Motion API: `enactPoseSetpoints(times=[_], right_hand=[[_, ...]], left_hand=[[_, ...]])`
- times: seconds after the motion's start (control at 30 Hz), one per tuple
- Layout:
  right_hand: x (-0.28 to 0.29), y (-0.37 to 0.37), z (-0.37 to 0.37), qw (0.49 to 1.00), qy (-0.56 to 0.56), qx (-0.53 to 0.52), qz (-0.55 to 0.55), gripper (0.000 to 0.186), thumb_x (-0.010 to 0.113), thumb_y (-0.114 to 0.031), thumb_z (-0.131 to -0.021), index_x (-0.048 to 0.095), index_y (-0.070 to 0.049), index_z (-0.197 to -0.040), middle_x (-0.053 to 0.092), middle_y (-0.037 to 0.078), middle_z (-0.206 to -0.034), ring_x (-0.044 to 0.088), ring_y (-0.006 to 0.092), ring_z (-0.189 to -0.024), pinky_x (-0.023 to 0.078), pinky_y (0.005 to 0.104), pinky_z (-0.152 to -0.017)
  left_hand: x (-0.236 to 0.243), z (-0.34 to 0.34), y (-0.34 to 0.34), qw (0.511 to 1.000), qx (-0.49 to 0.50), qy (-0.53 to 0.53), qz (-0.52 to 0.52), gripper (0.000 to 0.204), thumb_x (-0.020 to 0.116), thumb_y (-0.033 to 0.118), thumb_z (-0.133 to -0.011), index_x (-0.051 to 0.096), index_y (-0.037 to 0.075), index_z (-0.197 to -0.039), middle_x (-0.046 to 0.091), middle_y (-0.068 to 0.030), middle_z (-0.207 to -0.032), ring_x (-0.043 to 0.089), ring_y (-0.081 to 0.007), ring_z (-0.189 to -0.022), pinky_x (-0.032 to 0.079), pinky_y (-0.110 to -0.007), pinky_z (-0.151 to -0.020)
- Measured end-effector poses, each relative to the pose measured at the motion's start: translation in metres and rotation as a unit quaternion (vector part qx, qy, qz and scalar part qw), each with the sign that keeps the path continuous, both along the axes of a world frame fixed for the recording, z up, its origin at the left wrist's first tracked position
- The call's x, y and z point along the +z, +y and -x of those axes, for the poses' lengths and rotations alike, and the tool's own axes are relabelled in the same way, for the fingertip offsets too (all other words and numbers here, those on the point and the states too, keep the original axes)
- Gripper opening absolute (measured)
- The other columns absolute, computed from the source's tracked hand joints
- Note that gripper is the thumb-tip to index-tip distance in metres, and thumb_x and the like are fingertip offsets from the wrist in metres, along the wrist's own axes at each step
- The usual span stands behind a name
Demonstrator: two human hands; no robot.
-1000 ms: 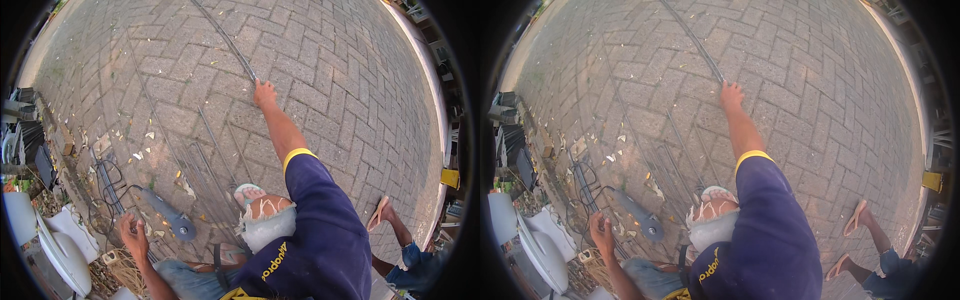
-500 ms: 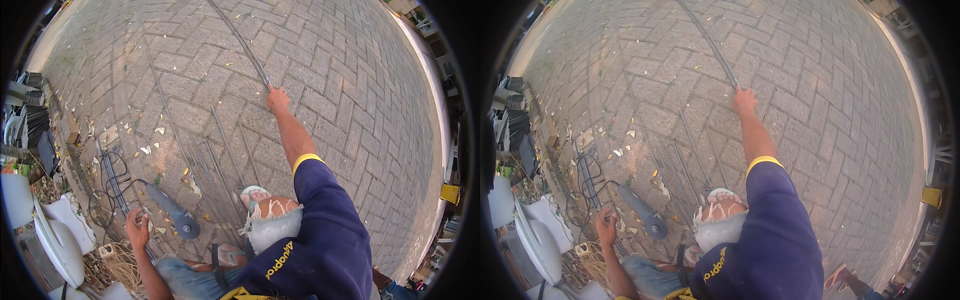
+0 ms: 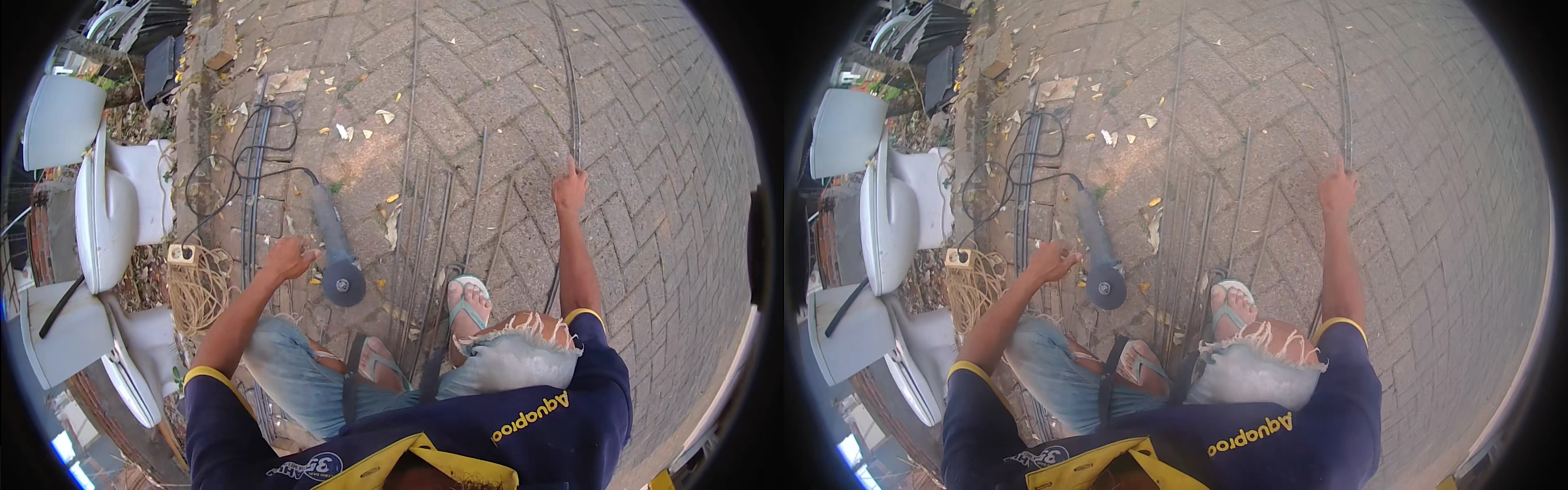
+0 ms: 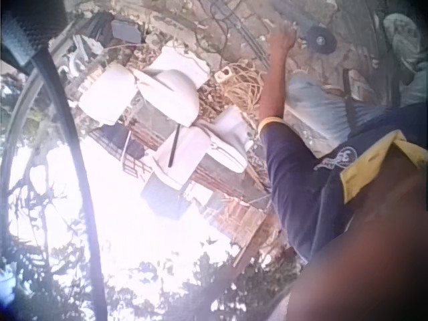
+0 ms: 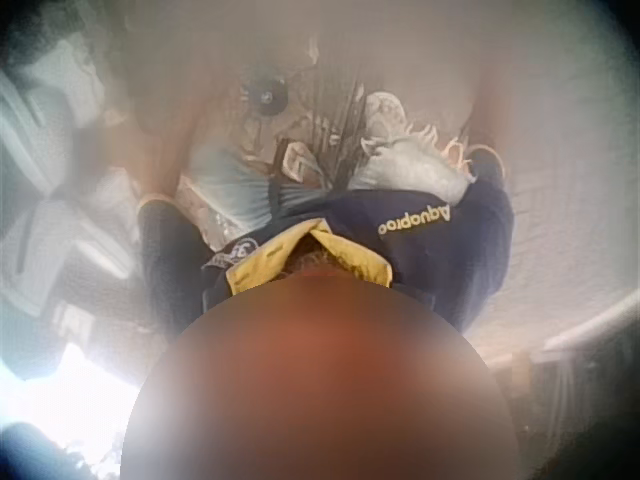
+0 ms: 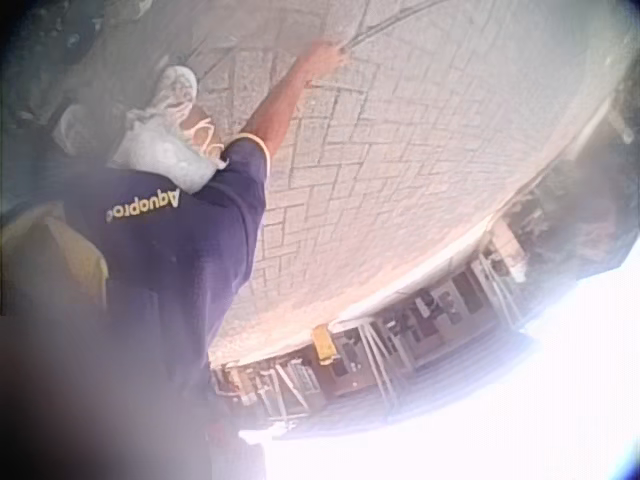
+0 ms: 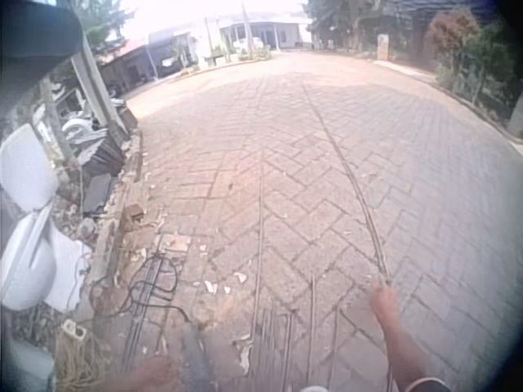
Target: The person measures metal rods with a tape measure, then uses an angle grinder to cut them to length. They handle the rods and grinder repeatedly, cutting multiple pieces on a paved outdoor area.
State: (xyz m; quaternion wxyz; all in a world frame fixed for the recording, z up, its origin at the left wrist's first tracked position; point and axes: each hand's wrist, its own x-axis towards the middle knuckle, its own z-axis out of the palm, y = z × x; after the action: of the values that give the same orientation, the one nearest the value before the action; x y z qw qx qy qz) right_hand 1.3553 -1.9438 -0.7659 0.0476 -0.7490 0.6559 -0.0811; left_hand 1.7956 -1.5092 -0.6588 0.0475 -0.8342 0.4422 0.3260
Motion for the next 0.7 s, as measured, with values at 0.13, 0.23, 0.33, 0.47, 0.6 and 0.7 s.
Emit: enactPoseSetpoints(times=[0.13, 0.23, 0.33, 0.47, 0.6, 0.7], right_hand=[[-0.01, 0.122, 0.012, 0.986, -0.046, 0.157, 0.042, 0.046, 0.063, -0.014, -0.085, 0.054, -0.012, -0.13, 0.046, 0.02, -0.131, 0.044, 0.0398, -0.117, 0.04, 0.0488, -0.098], [-0.02, 0.197, 0.023, 0.995, -0.053, 0.086, -0.014, 0.047, 0.06, -0.015, -0.087, 0.05, -0.012, -0.133, 0.04, 0.02, -0.136, 0.039, 0.0421, -0.123, 0.034, 0.054, -0.102], [-0.027, 0.224, 0.028, 0.994, -0.025, 0.103, -0.004, 0.05, 0.058, -0.018, -0.089, 0.045, -0.012, -0.137, 0.039, 0.019, -0.136, 0.036, 0.0418, -0.125, 0.031, 0.0548, -0.104], [-0.03, 0.223, 0.027, 0.996, -0.008, 0.087, -0.023, 0.052, 0.055, -0.023, -0.089, 0.042, -0.011, -0.139, 0.037, 0.018, -0.137, 0.033, 0.041, -0.127, 0.028, 0.0547, -0.105], [-0.03, 0.222, 0.027, 0.994, 0.007, 0.108, -0.033, 0.052, 0.052, -0.023, -0.091, 0.041, -0.01, -0.139, 0.036, 0.018, -0.138, 0.033, 0.0405, -0.126, 0.028, 0.055, -0.102], [-0.031, 0.22, 0.026, 0.993, 0.034, 0.108, -0.019, 0.053, 0.05, -0.024, -0.091, 0.038, -0.01, -0.141, 0.034, 0.019, -0.139, 0.032, 0.0403, -0.127, 0.028, 0.0554, -0.101]], left_hand=[[-0.043, 0.008, -0.032, 0.973, 0.188, 0.032, -0.13, 0.084, 0.059, 0.071, -0.074, 0.068, -0.01, -0.096, 0.067, -0.0284, -0.094, 0.066, -0.0392, -0.094, 0.05, -0.045, -0.083], [-0.06, 0.032, -0.053, 0.952, 0.278, 0.072, -0.11, 0.094, 0.068, 0.07, -0.067, 0.063, -0.017, -0.1, 0.063, -0.0347, -0.106, 0.063, -0.042, -0.104, 0.049, -0.047, -0.089], [-0.064, 0.047, -0.057, 0.934, 0.333, 0.061, -0.113, 0.092, 0.075, 0.063, -0.065, 0.06, -0.017, -0.108, 0.062, -0.0329, -0.111, 0.063, -0.041, -0.106, 0.05, -0.045, -0.089], [-0.078, 0.054, -0.06, 0.925, 0.376, 0.013, -0.05, 0.091, 0.08, 0.054, -0.063, 0.054, -0.015, -0.115, 0.061, -0.0313, -0.115, 0.062, -0.0402, -0.108, 0.051, -0.043, -0.089], [-0.082, 0.051, -0.061, 0.914, 0.4, -0.026, -0.059, 0.083, 0.081, 0.042, -0.058, 0.054, -0.015, -0.113, 0.061, -0.0319, -0.114, 0.061, -0.0413, -0.107, 0.051, -0.044, -0.09], [-0.06, 0.05, -0.07, 0.92, 0.389, -0.027, -0.049, 0.078, 0.079, 0.038, -0.058, 0.053, -0.015, -0.11, 0.062, -0.0321, -0.11, 0.062, -0.0416, -0.106, 0.051, -0.044, -0.089]])
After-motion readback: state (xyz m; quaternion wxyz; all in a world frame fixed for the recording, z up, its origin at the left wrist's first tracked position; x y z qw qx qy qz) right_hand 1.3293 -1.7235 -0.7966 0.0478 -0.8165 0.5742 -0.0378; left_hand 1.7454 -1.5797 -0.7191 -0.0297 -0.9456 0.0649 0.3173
